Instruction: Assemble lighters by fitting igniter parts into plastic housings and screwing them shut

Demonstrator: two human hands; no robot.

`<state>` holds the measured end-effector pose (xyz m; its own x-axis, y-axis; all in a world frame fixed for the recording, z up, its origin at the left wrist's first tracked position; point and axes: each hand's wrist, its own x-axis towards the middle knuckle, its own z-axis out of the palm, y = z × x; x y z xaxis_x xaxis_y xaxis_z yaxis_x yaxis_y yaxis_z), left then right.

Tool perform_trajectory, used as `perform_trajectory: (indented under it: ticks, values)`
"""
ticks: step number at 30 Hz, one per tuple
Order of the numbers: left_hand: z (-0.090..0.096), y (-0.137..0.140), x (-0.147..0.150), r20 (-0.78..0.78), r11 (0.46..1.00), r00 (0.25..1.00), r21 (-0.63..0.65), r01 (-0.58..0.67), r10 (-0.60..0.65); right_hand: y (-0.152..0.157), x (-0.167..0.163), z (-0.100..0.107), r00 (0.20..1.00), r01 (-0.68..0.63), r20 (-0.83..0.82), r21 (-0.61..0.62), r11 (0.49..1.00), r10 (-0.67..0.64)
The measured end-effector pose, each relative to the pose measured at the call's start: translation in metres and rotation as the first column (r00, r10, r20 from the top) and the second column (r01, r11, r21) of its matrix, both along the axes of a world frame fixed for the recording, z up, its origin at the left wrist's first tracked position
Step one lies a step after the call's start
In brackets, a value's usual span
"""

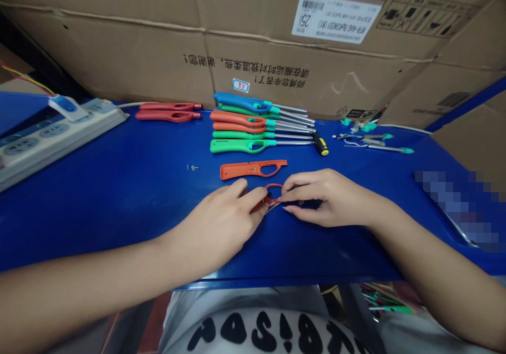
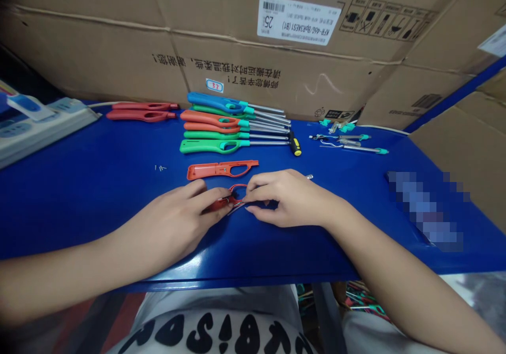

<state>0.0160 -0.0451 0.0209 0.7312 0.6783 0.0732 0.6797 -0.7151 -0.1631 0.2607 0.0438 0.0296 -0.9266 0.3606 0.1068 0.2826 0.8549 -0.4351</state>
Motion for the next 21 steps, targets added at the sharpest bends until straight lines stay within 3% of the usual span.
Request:
perform_trajectory:
  ticks: [8,16,21]
  values:
    - [-0.0009,-0.0001,0.0006,0.02,1.0,1.0,-0.016,-0.005,0.005,-0.0031,-0.0005,0.0,0.999,0.004,0.046,0.089,0.996,-0.008]
    - [-0.0006,0.0015,-0.0004,0.03,1.0,1.0,-0.028,-0.006,0.007,-0.0027,-0.0012,-0.0001,1.0,0.014,0.008,0.027,1.0,-0.014]
    - [0.0007,0.0024,0.0005,0.032,0.999,0.999,-0.045,-0.009,0.01,-0.0046,-0.0016,-0.0008,0.999,0.012,0.045,0.106,0.994,-0.017]
